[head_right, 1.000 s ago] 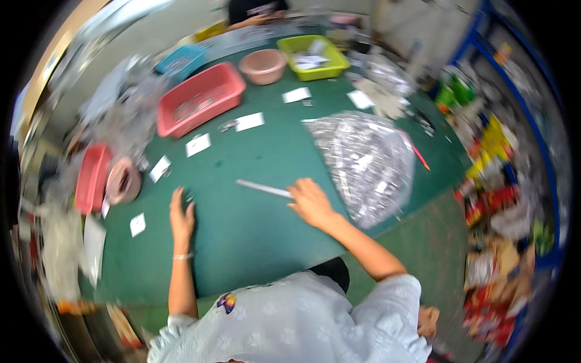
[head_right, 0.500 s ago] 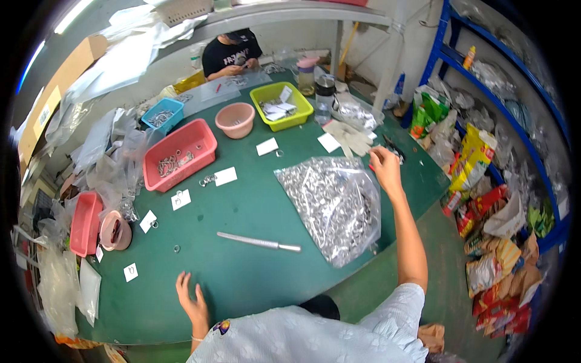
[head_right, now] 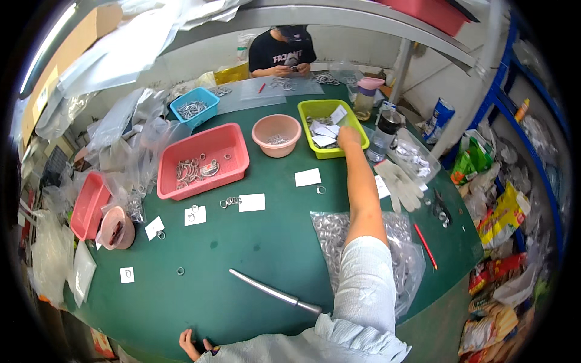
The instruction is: The person uses a digital caliper to measure small metal rings, placing them on white cards and marking them with a red pen. They repeatedly pick up rings from a plastic bag, measure them, and record the results on the cards.
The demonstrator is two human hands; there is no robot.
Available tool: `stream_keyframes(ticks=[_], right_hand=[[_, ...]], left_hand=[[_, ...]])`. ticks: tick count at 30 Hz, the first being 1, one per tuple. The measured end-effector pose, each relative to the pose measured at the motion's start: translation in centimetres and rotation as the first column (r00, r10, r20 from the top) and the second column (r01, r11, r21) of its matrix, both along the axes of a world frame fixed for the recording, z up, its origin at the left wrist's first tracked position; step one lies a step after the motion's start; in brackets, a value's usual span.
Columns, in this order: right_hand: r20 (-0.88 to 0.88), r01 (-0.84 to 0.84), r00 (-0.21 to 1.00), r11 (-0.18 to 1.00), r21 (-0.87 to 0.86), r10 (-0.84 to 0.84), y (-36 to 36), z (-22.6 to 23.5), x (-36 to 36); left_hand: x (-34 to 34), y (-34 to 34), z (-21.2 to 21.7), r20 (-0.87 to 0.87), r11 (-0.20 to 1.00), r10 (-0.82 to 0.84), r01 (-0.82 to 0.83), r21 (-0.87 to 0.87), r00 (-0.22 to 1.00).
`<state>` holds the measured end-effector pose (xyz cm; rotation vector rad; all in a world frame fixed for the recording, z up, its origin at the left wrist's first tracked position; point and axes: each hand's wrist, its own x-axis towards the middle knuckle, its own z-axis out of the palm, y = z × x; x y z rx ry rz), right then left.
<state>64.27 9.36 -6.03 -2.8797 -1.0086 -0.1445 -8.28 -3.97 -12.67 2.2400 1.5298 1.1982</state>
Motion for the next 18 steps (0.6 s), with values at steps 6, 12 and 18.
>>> stream_keyframes(ticks=[6,12,18], right_hand=[[0.211,0.034,0.977,0.996,-0.08,-0.017,1.6,-2.4,2.6],[0.411,0.022,0.911,1.0,0.017,-0.027,1.7,-1.4,3.0],[0.404,-0.317,0.896,0.901,0.295,0.183,0.5,6.4,-3.7]], left_hand=[[0.0,0.0,0.5,-0.086,1.0,0.009,-0.011,-0.027,0.996],[0.0,0.1,0.7,-0.064,0.999,-0.028,0.025,-0.039,0.998],[-1.8,-0.4,-1.8,-0.012,0.994,-0.087,0.087,-0.061,0.996]])
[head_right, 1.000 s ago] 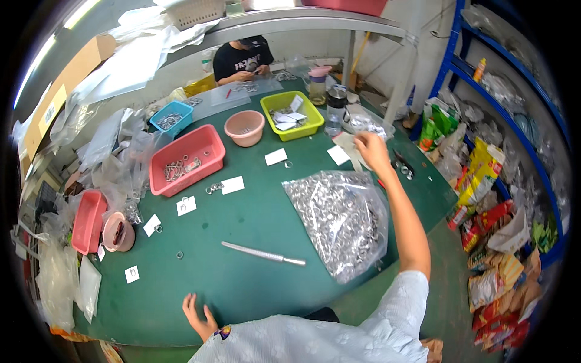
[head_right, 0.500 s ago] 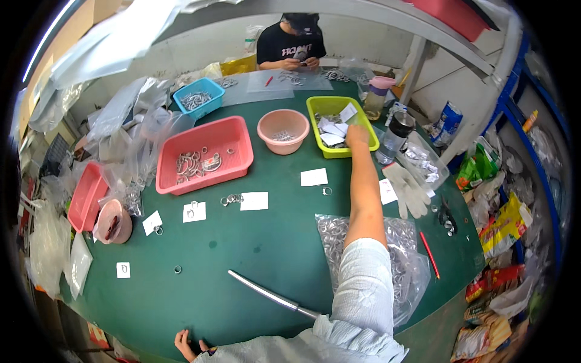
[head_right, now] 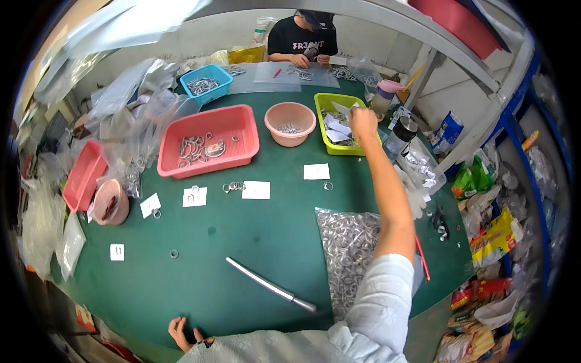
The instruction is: The person uses a digital caliper to measure small metal rings, placing them on white cards and marking them with a red pen. They repeatedly pick up rings from a plastic bag, measure them, and record the results on the cards.
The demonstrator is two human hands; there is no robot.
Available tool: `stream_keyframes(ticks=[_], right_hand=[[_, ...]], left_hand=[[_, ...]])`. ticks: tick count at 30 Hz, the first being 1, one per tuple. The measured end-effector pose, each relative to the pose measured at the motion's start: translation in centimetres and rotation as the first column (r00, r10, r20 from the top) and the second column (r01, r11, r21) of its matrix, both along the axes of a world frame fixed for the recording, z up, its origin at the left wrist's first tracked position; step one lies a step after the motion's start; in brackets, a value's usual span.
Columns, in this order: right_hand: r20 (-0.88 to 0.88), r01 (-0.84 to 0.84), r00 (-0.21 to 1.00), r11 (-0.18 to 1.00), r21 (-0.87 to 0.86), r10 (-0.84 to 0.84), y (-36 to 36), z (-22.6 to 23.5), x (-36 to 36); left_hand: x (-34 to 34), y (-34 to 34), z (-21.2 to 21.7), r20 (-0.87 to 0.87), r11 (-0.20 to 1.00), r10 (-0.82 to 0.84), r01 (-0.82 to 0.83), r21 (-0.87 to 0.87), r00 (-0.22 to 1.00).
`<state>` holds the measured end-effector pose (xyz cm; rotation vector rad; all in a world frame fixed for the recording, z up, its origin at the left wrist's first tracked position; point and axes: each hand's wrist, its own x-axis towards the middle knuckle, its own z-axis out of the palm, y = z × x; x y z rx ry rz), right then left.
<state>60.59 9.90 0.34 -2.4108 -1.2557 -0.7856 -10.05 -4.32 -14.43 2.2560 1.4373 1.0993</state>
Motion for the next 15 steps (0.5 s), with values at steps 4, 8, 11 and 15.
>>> stream_keyframes(ticks=[4,8,11,15], right_hand=[[0.193,-0.563,0.823,0.812,0.153,0.534,-4.2,3.0,-12.9],[0.285,-0.898,0.399,0.435,-0.072,0.872,-10.4,4.8,-27.8],[0.227,-0.942,0.298,0.324,-0.09,0.927,-16.6,3.5,-35.6],[0.161,-0.934,0.315,0.335,-0.123,0.935,-21.5,1.9,-40.1]], left_hand=[[2.2,0.2,4.0,0.09,0.992,-0.015,0.026,-0.12,0.996],[4.1,0.4,5.4,0.588,0.816,0.05,0.306,-0.49,0.808],[7.1,2.8,11.3,0.781,0.143,0.275,0.779,-0.61,0.561],[9.4,2.2,11.6,0.816,-0.046,0.243,0.846,-0.531,0.525]])
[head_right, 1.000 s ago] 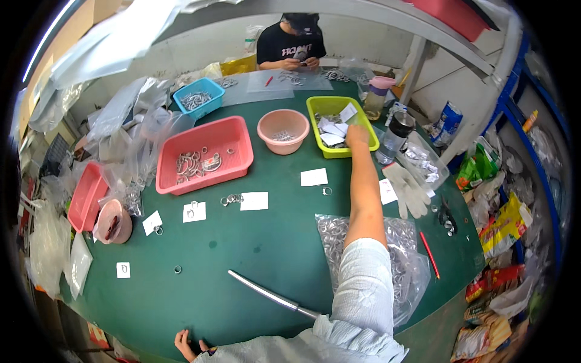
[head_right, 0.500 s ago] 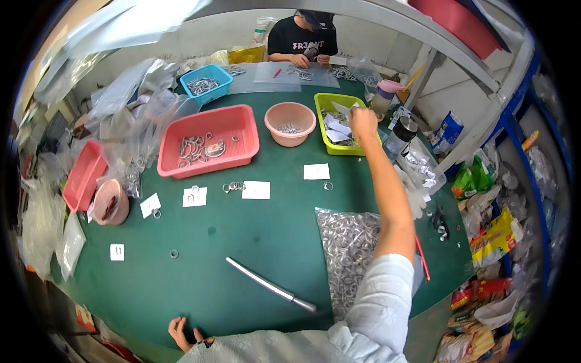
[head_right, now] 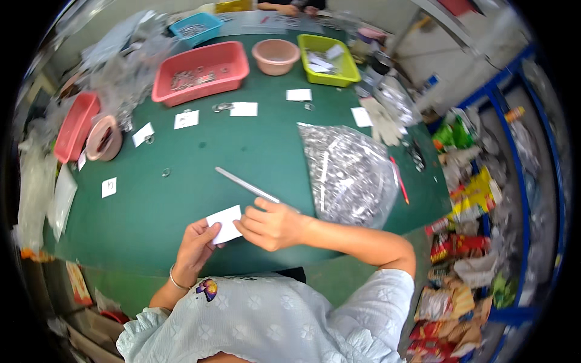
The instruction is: The person uses a digital caliper to measure small metal rings, placing them on white cards and marking them with a red pen. They repeatedly pick up rings from a plastic bag, measure them, and record the results on the cards.
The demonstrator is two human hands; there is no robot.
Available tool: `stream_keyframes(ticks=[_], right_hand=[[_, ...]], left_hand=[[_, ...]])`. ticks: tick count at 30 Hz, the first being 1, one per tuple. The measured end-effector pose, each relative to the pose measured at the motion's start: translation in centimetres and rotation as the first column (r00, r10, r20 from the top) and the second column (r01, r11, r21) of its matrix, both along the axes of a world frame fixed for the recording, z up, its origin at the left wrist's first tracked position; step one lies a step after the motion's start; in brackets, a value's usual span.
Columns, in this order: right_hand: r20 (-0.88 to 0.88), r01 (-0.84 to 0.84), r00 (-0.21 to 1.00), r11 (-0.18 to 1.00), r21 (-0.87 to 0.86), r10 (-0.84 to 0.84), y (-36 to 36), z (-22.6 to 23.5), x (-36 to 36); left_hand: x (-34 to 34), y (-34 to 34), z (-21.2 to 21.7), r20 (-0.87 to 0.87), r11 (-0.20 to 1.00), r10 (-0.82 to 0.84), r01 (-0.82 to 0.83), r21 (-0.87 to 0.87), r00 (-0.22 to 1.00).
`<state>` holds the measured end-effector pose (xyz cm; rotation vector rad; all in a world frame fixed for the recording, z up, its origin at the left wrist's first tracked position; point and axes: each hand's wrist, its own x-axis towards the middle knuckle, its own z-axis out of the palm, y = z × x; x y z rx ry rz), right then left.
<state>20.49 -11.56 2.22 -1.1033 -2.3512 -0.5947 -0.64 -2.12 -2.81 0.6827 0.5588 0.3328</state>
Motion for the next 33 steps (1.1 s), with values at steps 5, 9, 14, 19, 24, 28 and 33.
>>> stream_keyframes(ticks=[5,9,14,19,24,28,33], right_hand=[[-0.214,0.522,0.839,0.851,0.055,-0.5,-5.9,0.4,5.5],[-0.612,0.955,-0.004,0.178,-0.236,-0.791,-15.8,-2.9,18.6],[0.261,0.863,-0.269,-0.353,-0.363,-0.927,-25.5,-14.5,30.0],[0.212,0.934,-0.336,-0.353,-0.047,-0.918,-25.2,-16.3,31.0],[-0.124,0.868,-0.495,-0.494,-0.04,-0.86,-24.5,-9.3,25.2],[-0.804,0.968,0.021,0.213,-0.131,-0.594,-18.8,-2.5,11.1],[-0.917,0.689,0.153,0.705,-0.169,-0.369,-10.8,-5.1,-4.4]], left_hand=[[-1.4,0.0,-2.3,-0.136,0.9,0.196,-0.123,0.418,0.971],[-3.5,0.5,-4.4,-0.272,0.815,0.242,-0.043,0.578,0.931],[-5.0,-0.5,-6.6,-0.383,0.614,0.306,0.127,0.779,0.871],[-5.8,-1.8,-5.4,-0.418,0.466,0.416,0.205,0.861,0.808],[-7.2,-2.7,-4.0,-0.515,0.292,0.505,0.425,0.857,0.692],[-8.5,-2.6,-4.9,-0.305,-0.024,0.449,0.352,0.936,0.84],[-8.1,-1.7,-5.8,-0.286,-0.153,0.334,0.351,0.924,0.898]])
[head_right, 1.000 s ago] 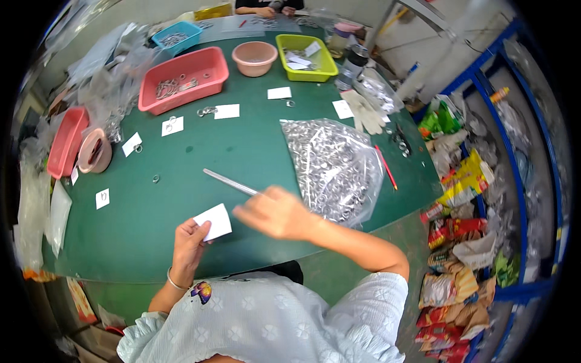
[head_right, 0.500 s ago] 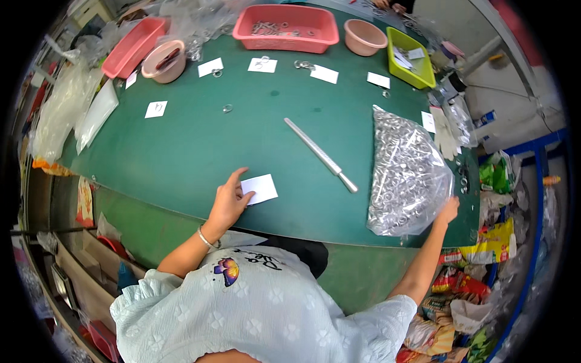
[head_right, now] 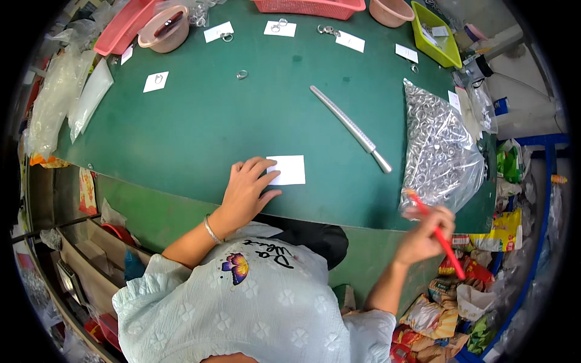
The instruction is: The person uses a digital caliper to measure small metal rings, placing them on white cards and marking them with a red pen. They repeatedly pick up rings from a plastic bag, measure them, and record the results on the cards.
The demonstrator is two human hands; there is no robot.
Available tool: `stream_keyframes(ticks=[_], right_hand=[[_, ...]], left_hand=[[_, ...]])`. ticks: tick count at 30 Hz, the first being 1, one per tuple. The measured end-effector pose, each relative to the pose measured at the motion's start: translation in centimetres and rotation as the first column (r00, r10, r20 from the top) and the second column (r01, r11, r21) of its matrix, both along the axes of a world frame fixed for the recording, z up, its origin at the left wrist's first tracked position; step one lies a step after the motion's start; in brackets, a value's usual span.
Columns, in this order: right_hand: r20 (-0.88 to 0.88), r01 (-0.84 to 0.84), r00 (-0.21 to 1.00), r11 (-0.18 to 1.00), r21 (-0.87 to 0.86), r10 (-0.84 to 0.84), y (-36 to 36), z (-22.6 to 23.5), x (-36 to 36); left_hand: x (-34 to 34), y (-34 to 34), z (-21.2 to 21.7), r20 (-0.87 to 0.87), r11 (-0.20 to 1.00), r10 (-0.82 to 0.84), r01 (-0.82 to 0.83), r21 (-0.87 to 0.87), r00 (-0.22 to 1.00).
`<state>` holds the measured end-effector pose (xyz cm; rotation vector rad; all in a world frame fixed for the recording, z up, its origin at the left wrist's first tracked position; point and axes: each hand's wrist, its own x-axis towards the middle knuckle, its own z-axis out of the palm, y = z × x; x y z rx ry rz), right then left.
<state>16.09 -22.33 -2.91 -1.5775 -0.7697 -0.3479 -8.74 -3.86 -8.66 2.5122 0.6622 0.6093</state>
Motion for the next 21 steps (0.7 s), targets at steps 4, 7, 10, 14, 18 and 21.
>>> stream_keyframes(ticks=[4,7,10,14,18,21], right_hand=[[-0.331,-0.305,0.903,0.951,-0.051,0.272,3.8,-2.2,-6.2],[-0.3,-0.38,0.887,0.924,-0.045,0.35,4.3,-3.7,-6.5],[-0.458,-0.387,0.811,0.921,0.048,0.364,4.4,-3.6,-7.2],[-0.632,-0.468,0.685,0.884,0.001,0.363,5.6,-3.3,-7.8],[-0.759,-0.599,0.613,0.755,-0.267,0.218,6.6,-2.8,-8.3],[-0.788,-0.639,0.585,0.706,-0.304,0.19,6.7,-3.2,-8.5]], left_hand=[[0.3,1.1,-0.7,0.005,0.99,-0.119,0.119,0.07,0.993],[0.3,1.5,-0.8,-0.064,0.972,-0.193,0.199,0.122,0.979],[0.3,1.8,-1.0,-0.137,0.946,-0.243,0.266,0.188,0.96],[0.3,2.0,-0.4,-0.165,0.909,-0.306,0.34,0.242,0.937],[0.5,1.6,0.0,-0.244,0.833,-0.33,0.403,0.378,0.912],[1.0,2.1,-1.0,-0.116,0.711,-0.321,0.32,0.626,0.94]])
